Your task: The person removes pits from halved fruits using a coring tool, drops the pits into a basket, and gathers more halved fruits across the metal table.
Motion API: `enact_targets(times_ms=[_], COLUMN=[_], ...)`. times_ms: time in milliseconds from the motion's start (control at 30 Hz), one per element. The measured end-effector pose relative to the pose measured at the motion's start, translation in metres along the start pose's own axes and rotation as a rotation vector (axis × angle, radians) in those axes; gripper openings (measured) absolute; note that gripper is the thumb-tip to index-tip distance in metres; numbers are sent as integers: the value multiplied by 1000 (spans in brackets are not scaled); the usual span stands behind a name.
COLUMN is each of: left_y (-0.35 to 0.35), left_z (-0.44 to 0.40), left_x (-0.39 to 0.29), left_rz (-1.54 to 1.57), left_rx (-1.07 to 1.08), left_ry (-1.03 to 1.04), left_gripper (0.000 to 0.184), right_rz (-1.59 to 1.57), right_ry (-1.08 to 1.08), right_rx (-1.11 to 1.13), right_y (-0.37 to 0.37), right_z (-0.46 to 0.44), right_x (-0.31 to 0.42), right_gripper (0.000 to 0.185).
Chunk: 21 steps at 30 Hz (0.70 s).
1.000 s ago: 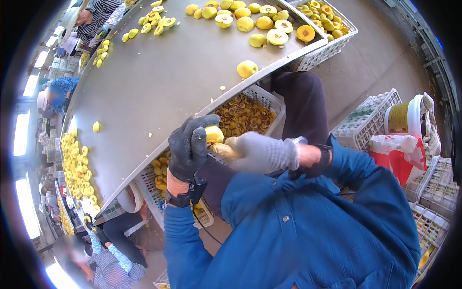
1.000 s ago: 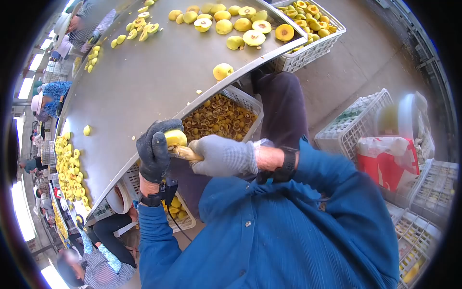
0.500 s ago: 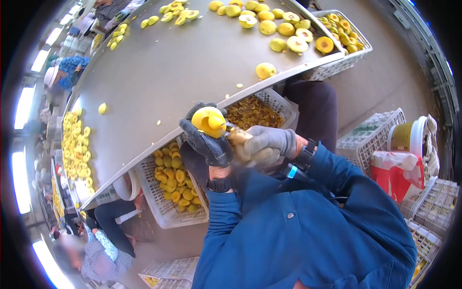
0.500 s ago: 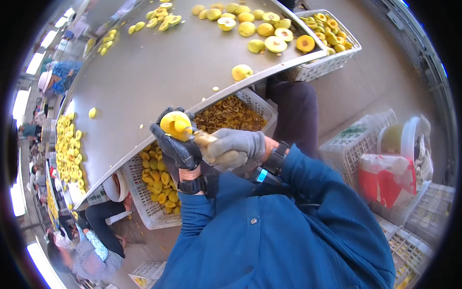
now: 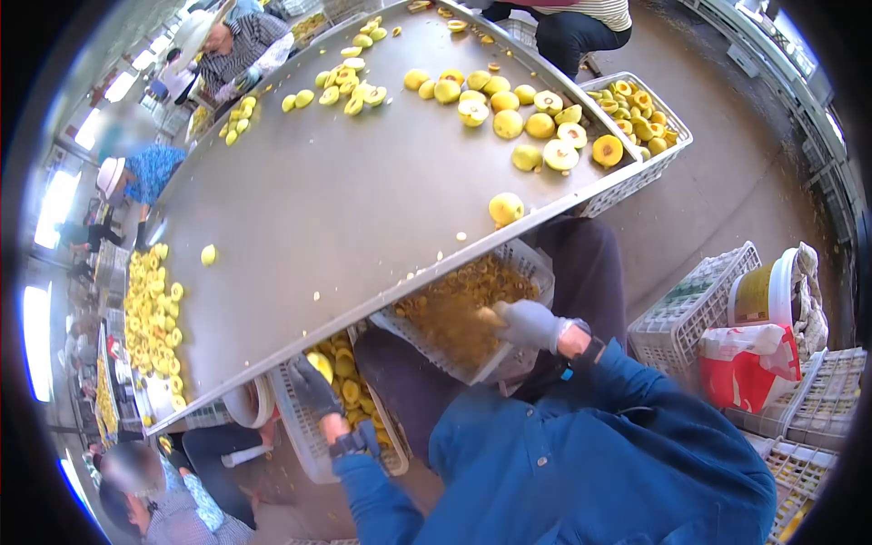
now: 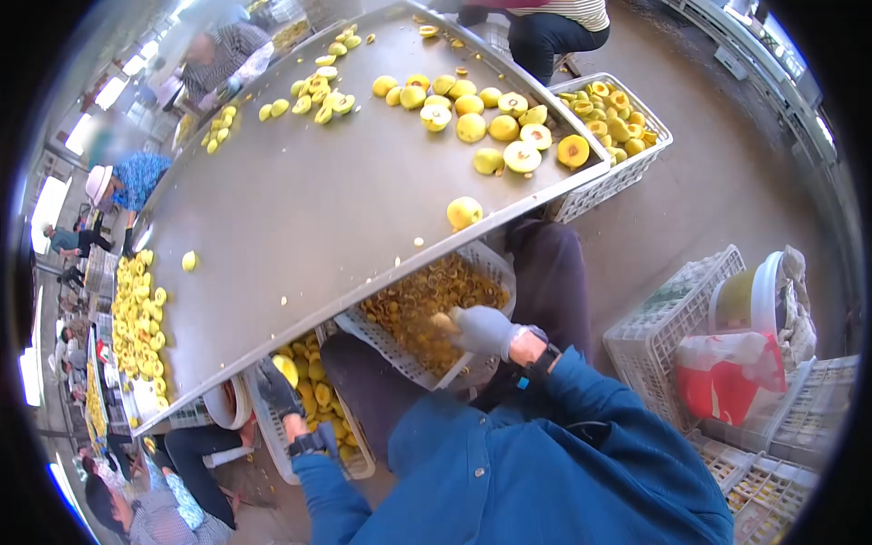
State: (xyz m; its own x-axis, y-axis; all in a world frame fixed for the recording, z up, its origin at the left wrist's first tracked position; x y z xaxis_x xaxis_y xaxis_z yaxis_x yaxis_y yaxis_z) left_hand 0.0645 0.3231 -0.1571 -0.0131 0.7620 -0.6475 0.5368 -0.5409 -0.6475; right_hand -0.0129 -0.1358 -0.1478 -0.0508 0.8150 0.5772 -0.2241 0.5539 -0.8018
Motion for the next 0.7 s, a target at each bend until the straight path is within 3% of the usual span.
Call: enact_targets(times_ms=[33,67,167,200,300,367,433,467,633,700], left_y=[-5,-5,14,26,88,141,203,235,377,421], left_z=[-9,-17,-38,-44,-53,-59,-53,-50,-38,-31], left_x=[-24,-45,-108,-130,-207,-263,-313,-336,-450,-467], left_rz=[-124,14,-428,-420,-519,-122,49,79,247,149], left_rx=[-18,18,288,437,699,841,735,742,760,762], left_ry=[91,103,64,-9,274,356,769,840,1038,1043], left_gripper=[40,40,39,36,32,29,28,30,51,59], right_rz=[-26,-53,-142,-173,-178,-181,-239,-261,-230,-237], right_ry=[26,31,88,139,189,181,199,211,232,251], right_rx=[17,11,88,160,267,268,241,245,247,246], right_y=[2,6,25,25,30,17,18,19,17,18], right_z=[2,3,5,5,0,-2,-4,-5,-7,-8], right_x=[-5,-11,-28,-28,-36,-31,-35,-37,-39,-41], right_gripper=[37,38,38,37,29,26,23,23,24,24])
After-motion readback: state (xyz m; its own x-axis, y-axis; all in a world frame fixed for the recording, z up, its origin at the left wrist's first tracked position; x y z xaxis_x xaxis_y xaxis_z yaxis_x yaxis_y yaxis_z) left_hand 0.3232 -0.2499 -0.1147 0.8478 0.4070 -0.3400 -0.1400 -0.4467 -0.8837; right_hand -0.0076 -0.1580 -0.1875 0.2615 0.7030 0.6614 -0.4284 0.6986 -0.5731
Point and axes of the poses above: each hand's wrist, its own z-axis away from the middle knuckle, its own y-axis out of the palm, x = y × z, the point moved 4 cm from there along -z, towards the middle knuckle, and after that the axes turned 7 degrees about z, right-handed, at the moved point
